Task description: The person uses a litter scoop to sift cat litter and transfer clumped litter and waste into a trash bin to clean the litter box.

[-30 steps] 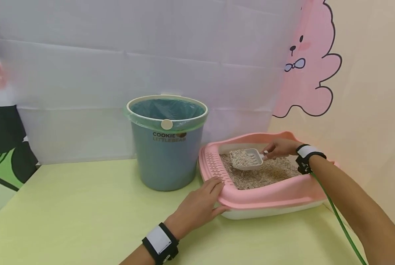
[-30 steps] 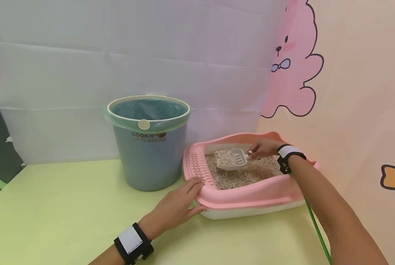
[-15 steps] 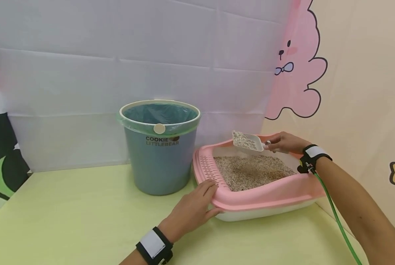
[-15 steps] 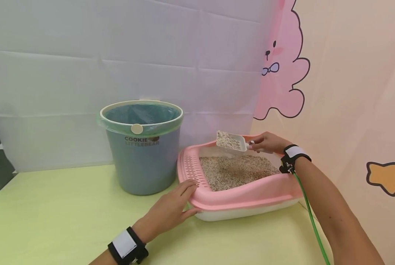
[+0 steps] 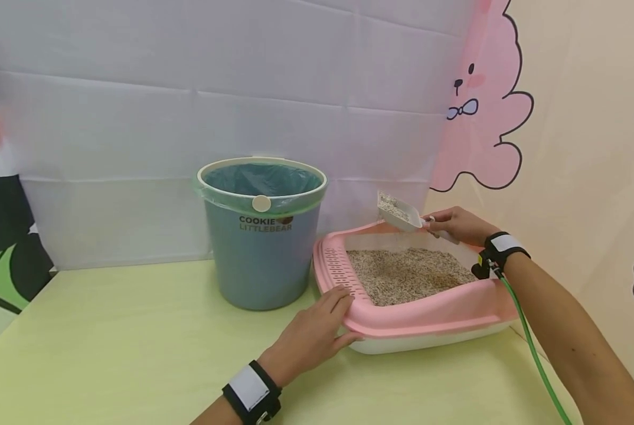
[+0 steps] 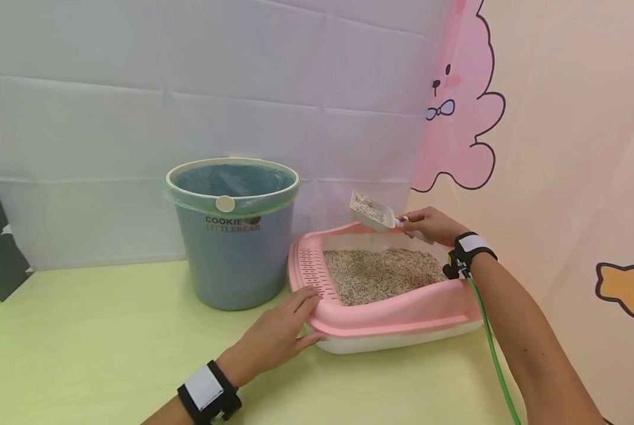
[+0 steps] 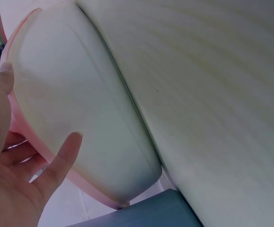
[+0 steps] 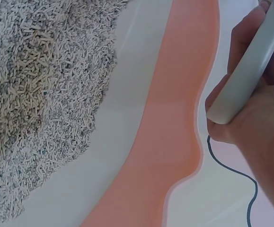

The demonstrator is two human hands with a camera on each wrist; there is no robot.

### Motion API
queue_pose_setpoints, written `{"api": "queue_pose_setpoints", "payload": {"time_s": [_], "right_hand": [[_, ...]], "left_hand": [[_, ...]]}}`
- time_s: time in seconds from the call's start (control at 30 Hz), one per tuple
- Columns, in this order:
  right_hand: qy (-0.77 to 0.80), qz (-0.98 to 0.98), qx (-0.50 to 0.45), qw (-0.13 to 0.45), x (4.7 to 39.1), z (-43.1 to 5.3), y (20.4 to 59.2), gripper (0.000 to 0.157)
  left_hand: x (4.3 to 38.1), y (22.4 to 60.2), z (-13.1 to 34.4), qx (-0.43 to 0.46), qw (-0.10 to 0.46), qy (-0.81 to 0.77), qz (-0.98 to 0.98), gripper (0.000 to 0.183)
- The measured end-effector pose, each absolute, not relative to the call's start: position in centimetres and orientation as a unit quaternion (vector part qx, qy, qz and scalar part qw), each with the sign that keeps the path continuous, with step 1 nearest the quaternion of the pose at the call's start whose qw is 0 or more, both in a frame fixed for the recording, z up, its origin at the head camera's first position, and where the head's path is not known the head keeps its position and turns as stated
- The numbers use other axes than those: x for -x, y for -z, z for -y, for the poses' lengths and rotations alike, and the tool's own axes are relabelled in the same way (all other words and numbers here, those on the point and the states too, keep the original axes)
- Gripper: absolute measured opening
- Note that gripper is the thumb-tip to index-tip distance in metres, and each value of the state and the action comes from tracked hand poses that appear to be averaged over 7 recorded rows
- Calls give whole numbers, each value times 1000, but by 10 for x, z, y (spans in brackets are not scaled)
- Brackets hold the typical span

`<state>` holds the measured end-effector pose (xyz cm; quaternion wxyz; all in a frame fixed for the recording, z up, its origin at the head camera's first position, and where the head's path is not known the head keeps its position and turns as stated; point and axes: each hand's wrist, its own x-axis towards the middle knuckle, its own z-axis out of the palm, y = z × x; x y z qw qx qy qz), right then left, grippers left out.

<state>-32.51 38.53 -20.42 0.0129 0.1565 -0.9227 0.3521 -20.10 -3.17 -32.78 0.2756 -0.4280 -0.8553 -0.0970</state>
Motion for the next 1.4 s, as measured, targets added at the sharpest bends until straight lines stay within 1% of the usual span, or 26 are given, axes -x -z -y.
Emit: {"api": "queue_pose_setpoints", "payload": {"time_s": [0.13, 0.23, 0.43, 0.57, 0.7, 0.8, 0.93, 1.03, 1.27, 1.4], "right_hand": [[-359, 920, -156, 23, 327, -387, 205, 53], [-382, 911, -155, 26, 330, -388, 205, 56], [-409, 899, -149, 42, 336, -383, 204, 57], [-411, 899, -135, 66, 340, -377, 202, 59], [-424, 893, -121, 92, 343, -373, 197, 59], [-426, 891, -110, 108, 341, -370, 191, 59], [-406, 900, -105, 116, 334, -370, 181, 58], [-364, 919, -119, 100, 328, -377, 175, 52], [-240, 958, -156, 27, 319, -385, 175, 31], [-177, 970, -169, 8, 317, -387, 172, 28]], "left_hand": [[201, 327, 31, 426, 270, 99, 858, 64], [201, 327, 31, 426, 268, 98, 858, 65], [201, 326, 30, 427, 262, 101, 860, 67], [201, 326, 29, 427, 261, 98, 860, 67], [201, 326, 28, 426, 257, 95, 862, 70], [201, 324, 27, 428, 254, 93, 862, 73], [202, 323, 27, 434, 269, 88, 855, 70], [202, 322, 27, 436, 281, 84, 851, 68], [204, 325, 30, 436, 293, 84, 847, 66], [203, 326, 31, 436, 293, 89, 846, 65]]}}
